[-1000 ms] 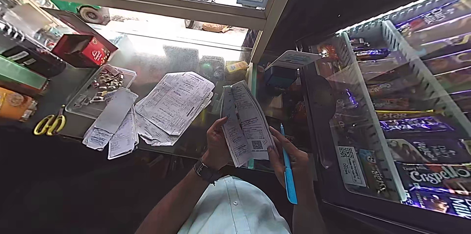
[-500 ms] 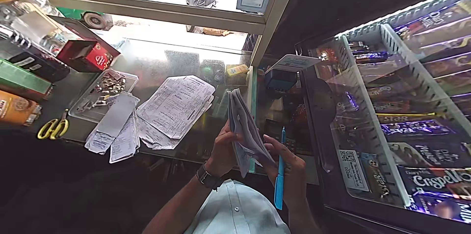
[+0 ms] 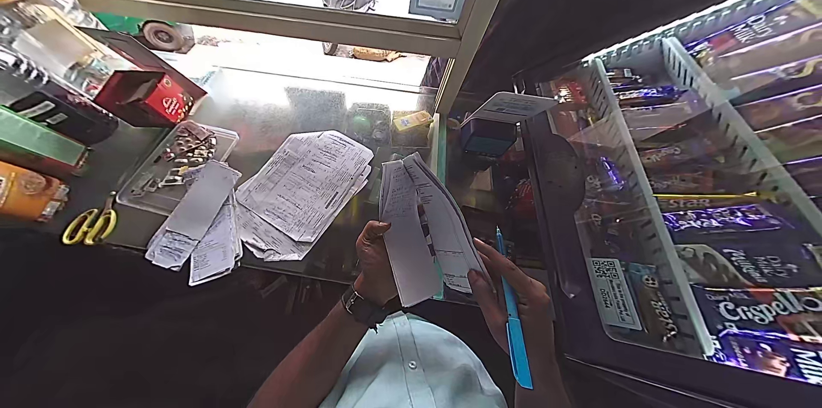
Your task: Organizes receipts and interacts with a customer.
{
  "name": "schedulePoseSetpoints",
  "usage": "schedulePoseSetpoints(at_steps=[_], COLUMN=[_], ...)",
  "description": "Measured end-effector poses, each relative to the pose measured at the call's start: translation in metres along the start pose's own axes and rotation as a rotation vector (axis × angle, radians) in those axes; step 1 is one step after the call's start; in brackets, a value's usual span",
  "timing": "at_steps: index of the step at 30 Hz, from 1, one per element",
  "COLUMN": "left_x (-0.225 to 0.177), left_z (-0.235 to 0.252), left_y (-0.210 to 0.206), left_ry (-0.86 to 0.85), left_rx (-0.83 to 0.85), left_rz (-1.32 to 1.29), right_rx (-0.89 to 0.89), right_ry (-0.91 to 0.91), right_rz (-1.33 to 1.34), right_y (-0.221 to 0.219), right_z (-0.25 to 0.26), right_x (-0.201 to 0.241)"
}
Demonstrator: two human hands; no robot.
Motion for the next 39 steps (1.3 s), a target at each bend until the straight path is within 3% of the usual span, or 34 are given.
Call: schedulePoseSetpoints(at_steps=[9,14,18,27,39], left_x=[0.002,0.005,0.009,0.010,0.004], left_z=[-0.001,-0.002,0.000,0.008,0.003], left_y=[-0.006,-0.014,-0.013,-0.006,-0.010], left_ry=[0.016,0.119,0.055,-0.054,-0.057], left_rx=[0.023,0.082,0.023,0.085,0.024], left_rz=[0.034,0.049,0.139,0.275,0.291], right_rx=[-0.024,-0.018,0.002,0.075,0.013], right_ry=[0.056,0.095,0.086,0.051,0.063], right_rz=[-0.070,-0.102,-0.097,-0.214,-0.180], right_y=[0.003,0.002,-0.001,-0.018,-0.021], right_z=[0.000,-0.001,-0.001,-0.008,0.002], right_x=[0.003,0.004,0.004,0.004,0.004])
Point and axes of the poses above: each hand's wrist, its own z-axis towards the middle knuckle, its own y-axis out of the back of the hand, x = y × z, the point moved 4 cm from there along z, towards the middle knuckle, and after that the axes turned 2 degrees about -x, right-handed, at the moved point
